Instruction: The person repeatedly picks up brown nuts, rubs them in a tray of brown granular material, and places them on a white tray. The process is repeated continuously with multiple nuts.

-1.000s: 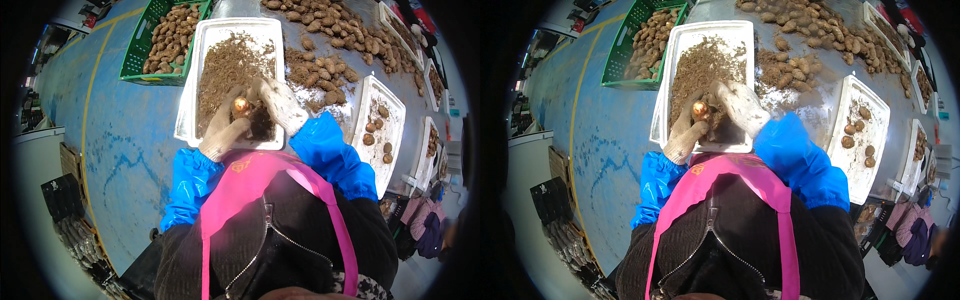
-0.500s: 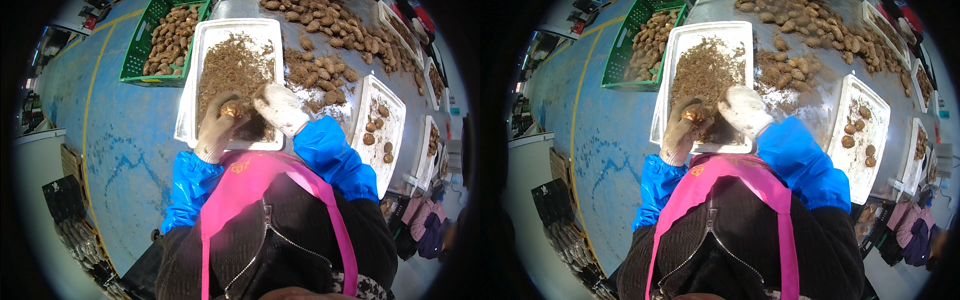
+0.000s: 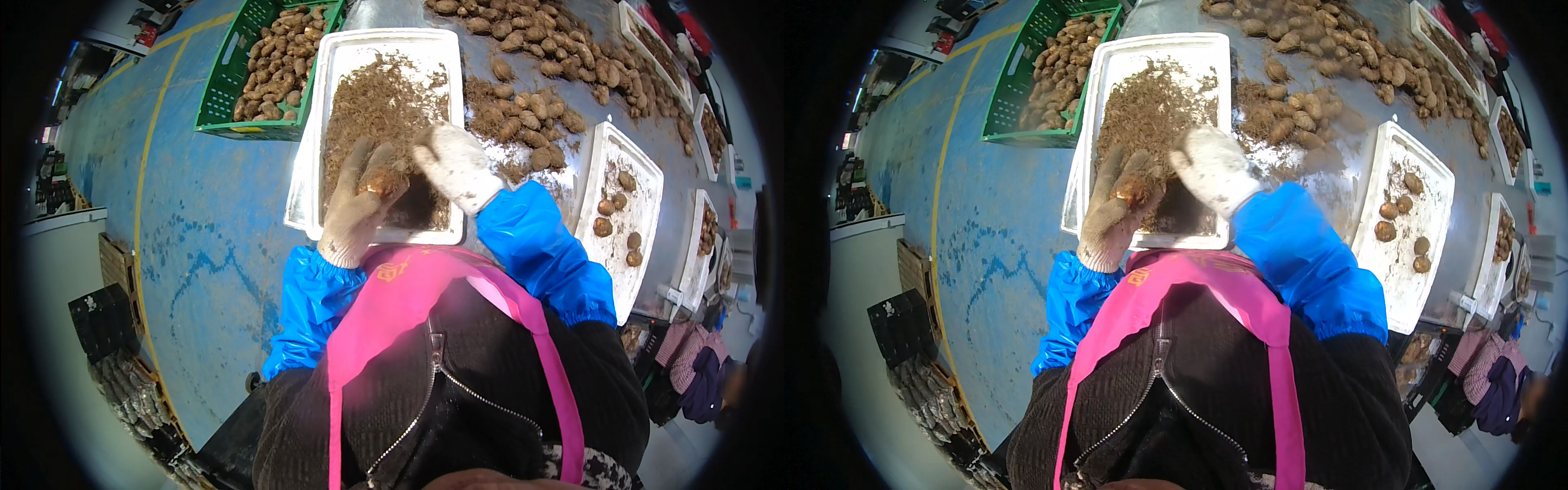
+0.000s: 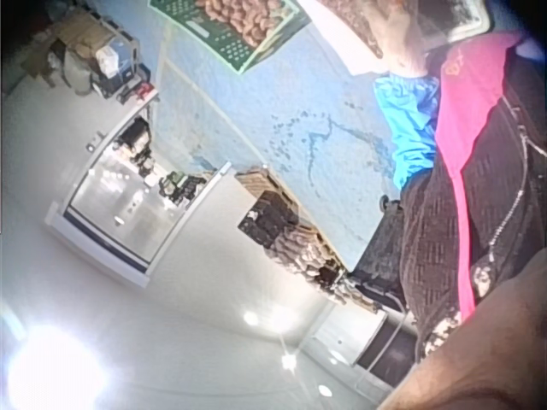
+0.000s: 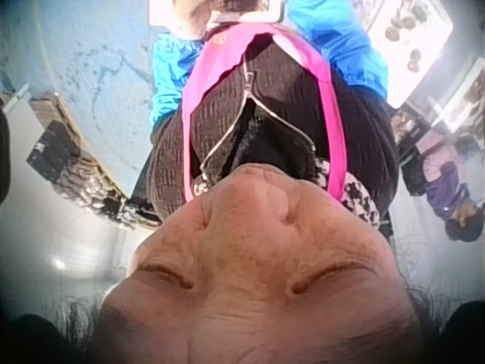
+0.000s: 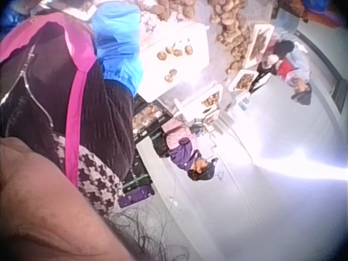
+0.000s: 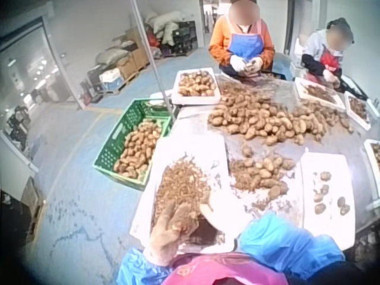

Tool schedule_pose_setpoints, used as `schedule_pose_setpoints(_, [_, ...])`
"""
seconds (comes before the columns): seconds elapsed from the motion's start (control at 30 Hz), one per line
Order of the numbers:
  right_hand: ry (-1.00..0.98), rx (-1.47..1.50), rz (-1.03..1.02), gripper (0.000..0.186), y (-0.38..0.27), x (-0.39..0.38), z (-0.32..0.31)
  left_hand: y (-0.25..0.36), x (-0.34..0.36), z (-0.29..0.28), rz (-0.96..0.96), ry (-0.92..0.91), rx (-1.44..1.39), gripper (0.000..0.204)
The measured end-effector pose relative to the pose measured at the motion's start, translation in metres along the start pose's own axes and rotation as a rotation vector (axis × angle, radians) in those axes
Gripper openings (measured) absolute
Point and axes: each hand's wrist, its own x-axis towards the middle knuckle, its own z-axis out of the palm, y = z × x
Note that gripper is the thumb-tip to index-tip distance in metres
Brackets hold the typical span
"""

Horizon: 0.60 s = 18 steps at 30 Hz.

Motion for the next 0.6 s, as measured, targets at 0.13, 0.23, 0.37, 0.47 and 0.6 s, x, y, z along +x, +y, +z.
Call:
schedule_pose_setpoints(0.13, [-0.112,0.185,0.205,0.045,0.006,-0.011,-0.007,-0.006,0.004,-0.010,0.045,0.038,0.030,0.109])
schedule_pose_setpoints(0.23, [-0.176,0.323,0.118,0.051,-0.008,-0.020,-0.001,-0.010,0.010,-0.015,0.038,0.070,0.152,0.111])
schedule_pose_setpoints(0.37, [-0.122,0.199,-0.023,0.051,-0.023,-0.018,0.004,-0.011,0.011,-0.015,0.015,0.046,0.259,0.110])
schedule_pose_setpoints(0.47, [-0.083,0.070,0.022,0.051,-0.019,-0.006,0.001,-0.012,0.004,-0.010,0.014,0.048,-0.007,0.108])
schedule_pose_setpoints(0.6, [-0.027,0.634,0.107,0.041,-0.016,-0.016,0.002,-0.014,0.004,-0.010,0.072,0.073,-0.199,0.091])
